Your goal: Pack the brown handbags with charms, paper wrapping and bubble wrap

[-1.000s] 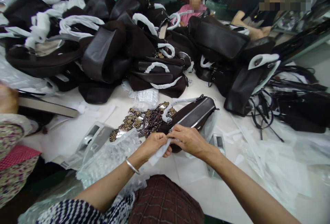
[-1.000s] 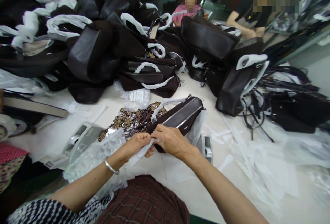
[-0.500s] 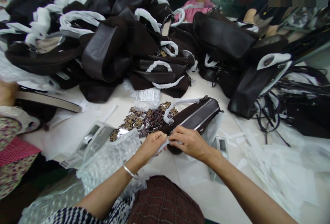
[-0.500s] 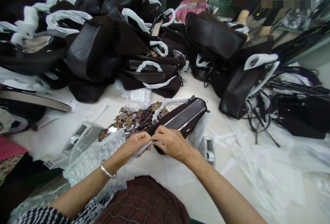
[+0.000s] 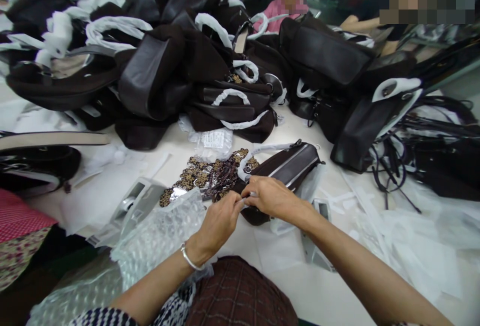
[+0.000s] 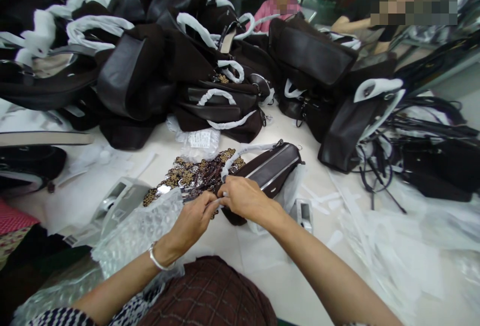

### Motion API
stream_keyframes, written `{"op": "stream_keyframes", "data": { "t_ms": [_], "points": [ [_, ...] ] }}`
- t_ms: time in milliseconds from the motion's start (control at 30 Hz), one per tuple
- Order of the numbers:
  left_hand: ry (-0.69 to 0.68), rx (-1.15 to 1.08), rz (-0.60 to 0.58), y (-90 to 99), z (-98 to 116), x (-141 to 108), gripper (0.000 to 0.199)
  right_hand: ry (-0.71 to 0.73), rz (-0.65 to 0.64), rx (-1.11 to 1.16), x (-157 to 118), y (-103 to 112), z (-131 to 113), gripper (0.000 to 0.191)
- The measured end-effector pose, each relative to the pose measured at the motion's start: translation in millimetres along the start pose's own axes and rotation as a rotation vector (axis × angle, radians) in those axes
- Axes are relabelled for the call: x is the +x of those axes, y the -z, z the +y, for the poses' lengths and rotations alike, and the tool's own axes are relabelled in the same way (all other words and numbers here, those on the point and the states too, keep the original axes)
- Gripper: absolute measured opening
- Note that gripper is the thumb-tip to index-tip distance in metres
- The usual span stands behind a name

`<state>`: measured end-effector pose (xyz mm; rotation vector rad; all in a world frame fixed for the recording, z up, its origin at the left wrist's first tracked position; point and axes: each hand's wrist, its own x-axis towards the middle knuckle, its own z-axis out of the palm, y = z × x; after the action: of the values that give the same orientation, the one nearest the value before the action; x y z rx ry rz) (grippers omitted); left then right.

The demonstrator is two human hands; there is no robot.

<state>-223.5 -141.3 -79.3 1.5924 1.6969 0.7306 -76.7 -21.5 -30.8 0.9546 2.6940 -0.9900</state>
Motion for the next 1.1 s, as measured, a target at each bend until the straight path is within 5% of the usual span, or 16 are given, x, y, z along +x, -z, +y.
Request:
{"op": "stream_keyframes", "data": {
  "t_ms": [233, 500, 733, 900, 1100],
  "points": [
    [0.117, -0.223, -0.032, 7.5, -1, -3, 0.017, -0.019, 0.059, 0.1, 0, 0, -11, 0.015],
    [0.302, -0.433, -0.041, -7.9, -23, -1, 0.033, -0.092, 0.133, 0.132, -4, -13, -17, 0.018],
    [0.179, -0.302, 0.026, 9.0, -4, -11, 0.026, -0.014, -0.05, 0.393, 4, -5, -4, 0.017],
    [0.323, -0.57, -0.121, 17.9, 3, -10, 0.022, -0.064, 0.009, 0.452, 8, -15, 3, 0.01],
    [0.357, -0.579, -0.05, 11.4, 2, -8, 0.015, 0.037, 0.042, 0.41, 4, -14, -1, 0.015]
  ]
}}
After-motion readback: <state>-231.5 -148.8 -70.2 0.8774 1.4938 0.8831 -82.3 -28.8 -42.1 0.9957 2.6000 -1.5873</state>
